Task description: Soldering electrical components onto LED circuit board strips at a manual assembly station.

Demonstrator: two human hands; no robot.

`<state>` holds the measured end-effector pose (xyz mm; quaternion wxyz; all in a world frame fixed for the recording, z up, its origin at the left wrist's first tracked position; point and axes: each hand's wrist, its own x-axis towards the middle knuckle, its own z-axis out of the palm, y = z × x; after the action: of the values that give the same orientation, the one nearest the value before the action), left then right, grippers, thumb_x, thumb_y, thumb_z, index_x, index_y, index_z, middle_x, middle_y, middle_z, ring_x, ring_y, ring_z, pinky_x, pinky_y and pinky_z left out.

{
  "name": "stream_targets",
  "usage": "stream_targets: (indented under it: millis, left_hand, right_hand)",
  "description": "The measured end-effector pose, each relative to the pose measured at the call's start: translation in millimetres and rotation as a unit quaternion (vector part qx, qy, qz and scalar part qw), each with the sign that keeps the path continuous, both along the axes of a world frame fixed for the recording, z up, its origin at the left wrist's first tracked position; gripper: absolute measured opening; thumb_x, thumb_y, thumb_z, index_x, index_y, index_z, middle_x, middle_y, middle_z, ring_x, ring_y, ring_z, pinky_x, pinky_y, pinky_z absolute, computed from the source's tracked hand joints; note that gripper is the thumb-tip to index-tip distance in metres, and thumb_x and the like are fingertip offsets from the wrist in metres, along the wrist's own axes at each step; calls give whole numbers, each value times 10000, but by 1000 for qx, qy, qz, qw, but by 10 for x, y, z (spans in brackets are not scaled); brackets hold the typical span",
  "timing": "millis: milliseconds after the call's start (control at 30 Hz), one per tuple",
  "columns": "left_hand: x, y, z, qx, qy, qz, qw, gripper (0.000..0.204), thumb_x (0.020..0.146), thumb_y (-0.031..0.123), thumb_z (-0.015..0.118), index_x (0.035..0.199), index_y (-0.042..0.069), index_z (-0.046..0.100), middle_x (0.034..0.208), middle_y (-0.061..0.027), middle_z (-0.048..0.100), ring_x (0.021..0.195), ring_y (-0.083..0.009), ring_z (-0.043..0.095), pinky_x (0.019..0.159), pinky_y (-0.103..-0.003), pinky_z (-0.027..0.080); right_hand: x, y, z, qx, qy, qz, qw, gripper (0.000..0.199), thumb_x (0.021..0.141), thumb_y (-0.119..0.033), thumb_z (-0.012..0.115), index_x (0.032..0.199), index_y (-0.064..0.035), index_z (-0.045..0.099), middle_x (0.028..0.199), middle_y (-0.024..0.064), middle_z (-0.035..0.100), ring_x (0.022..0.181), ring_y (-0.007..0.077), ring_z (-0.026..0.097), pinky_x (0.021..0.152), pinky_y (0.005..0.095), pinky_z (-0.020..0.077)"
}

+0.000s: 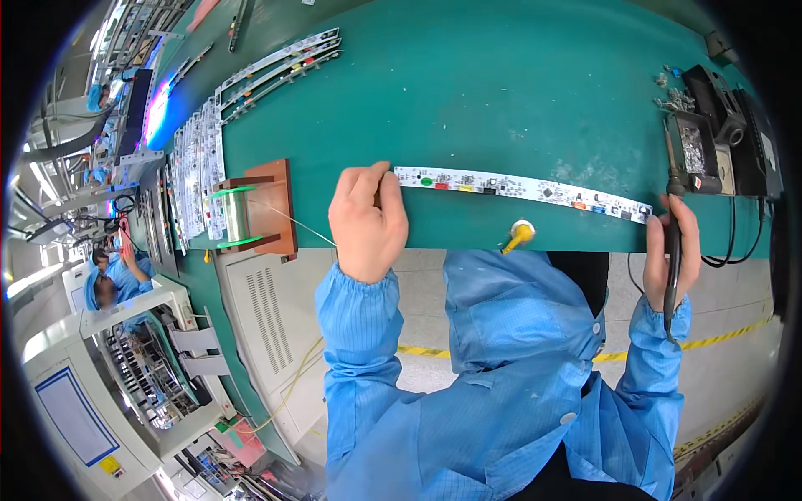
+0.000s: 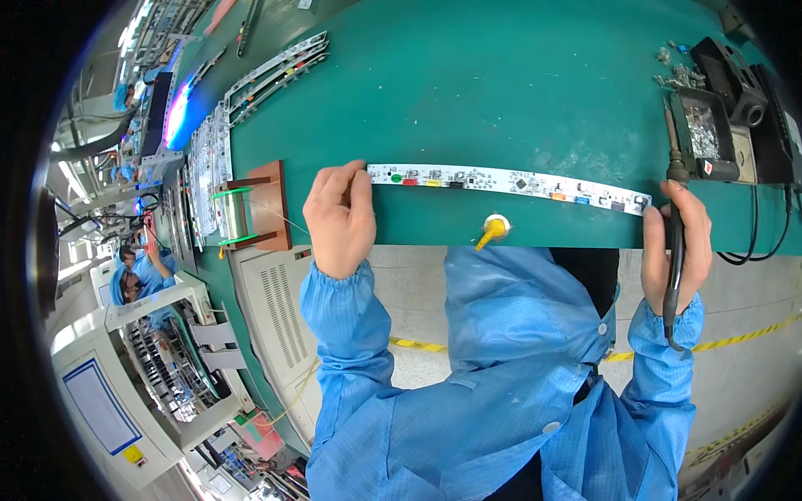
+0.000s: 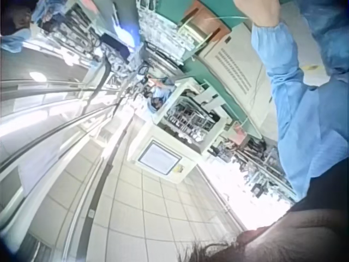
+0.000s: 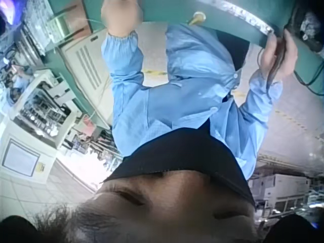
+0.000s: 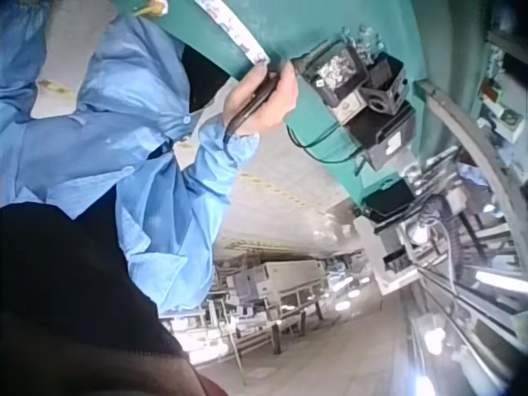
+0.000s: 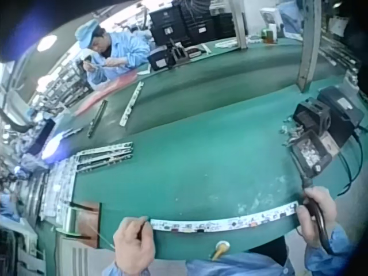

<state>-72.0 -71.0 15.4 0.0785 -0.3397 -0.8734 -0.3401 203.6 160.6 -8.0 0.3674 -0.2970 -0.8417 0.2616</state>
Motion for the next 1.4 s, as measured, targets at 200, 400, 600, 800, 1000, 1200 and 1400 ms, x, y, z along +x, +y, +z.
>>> stream_targets:
  millis: [200,400,600,800,1000,1200,1400]
  left_hand:
    - [-21,10,-43,4,-87,-28,996,88,842,36,596,889,-21,644,758,-124,603,588,-223,579,537,-320,463]
    - [7,22,-35,21,-129,-15,991,53,836,41,624,842,-11,634,744,-90,602,538,-156,547,494,-287,442]
    - [27,83,-103,107,-185,3,977,78,854,57,645,827,-11,621,719,-58,622,546,-88,532,494,-237,426]
    - [1,24,15,289,-363,-41,885,107,886,23,610,973,-39,608,910,-122,669,774,-133,649,676,-232,546]
    - [-105,18,-93,303,-428,-95,846,149,857,-5,637,998,-51,639,1034,-164,646,831,-141,644,705,-233,556]
    - [-119,16,-163,317,-418,-128,842,133,832,-37,648,963,-60,648,1075,-181,615,821,-159,636,714,-240,553]
    - [-119,0,-175,321,-405,-126,847,113,827,-49,644,939,-62,653,1072,-184,609,817,-163,633,711,-238,551]
  right_hand:
    - [-69,-69,42,-22,-23,25,999,385,813,69,623,1191,34,558,1102,158,624,870,136,557,816,275,475]
    - [-66,-62,28,-40,-18,19,999,397,800,79,632,1188,39,557,1089,154,622,889,142,559,835,278,473]
    - [-47,-65,47,-42,17,3,999,418,772,102,662,1171,37,557,1058,145,622,904,160,578,834,285,484]
    - [-155,14,112,103,76,20,992,459,688,160,684,1097,-2,550,972,166,605,880,261,599,772,320,476]
    - [-195,96,59,82,122,24,989,477,681,172,670,1098,-23,547,991,174,589,868,258,598,767,318,479]
    - [-132,144,12,42,118,66,990,544,676,163,679,1157,-31,513,1025,192,593,910,270,602,803,345,484]
    - [-90,169,-50,-57,159,140,976,513,729,142,645,1193,-17,493,1130,231,579,1045,291,589,906,373,457]
